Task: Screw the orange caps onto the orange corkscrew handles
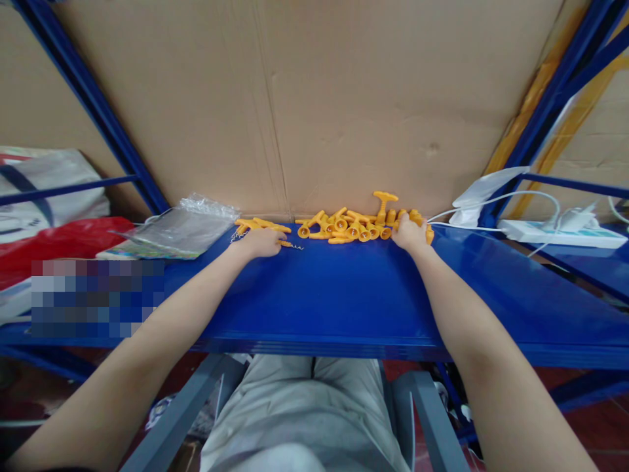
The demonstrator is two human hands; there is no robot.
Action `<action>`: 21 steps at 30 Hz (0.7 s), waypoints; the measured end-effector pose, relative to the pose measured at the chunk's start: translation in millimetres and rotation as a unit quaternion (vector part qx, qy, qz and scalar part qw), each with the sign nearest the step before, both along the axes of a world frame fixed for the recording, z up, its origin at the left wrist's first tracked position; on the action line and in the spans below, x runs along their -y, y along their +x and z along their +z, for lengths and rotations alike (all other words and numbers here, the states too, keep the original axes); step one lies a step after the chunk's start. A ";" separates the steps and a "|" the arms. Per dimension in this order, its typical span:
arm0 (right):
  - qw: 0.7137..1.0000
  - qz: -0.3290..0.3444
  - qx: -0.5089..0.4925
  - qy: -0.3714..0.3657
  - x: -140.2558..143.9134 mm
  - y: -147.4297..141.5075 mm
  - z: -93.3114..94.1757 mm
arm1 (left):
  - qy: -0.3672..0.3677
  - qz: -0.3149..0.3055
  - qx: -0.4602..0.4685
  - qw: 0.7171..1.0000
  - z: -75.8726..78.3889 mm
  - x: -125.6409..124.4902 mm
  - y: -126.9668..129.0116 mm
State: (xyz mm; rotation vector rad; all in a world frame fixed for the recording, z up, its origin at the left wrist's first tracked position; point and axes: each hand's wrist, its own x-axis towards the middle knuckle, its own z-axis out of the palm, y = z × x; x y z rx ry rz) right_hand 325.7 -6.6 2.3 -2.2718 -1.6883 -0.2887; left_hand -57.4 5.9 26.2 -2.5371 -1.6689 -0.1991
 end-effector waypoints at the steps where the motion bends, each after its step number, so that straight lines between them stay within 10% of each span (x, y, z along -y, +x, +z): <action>1: 1.000 -0.001 -0.001 -0.004 -1.0 1.1 -0.1 | -0.020 0.011 -0.021 1.000 1.8 1.2 0.8; 11: 1.000 0.014 0.009 -0.012 -3.5 6.1 -2.5 | -0.039 0.045 -0.082 0.995 0.4 1.2 -3.7; 21: 0.979 0.083 0.039 0.183 -20.6 13.5 -4.1 | -0.001 0.017 -0.132 0.991 -7.6 -12.2 -15.4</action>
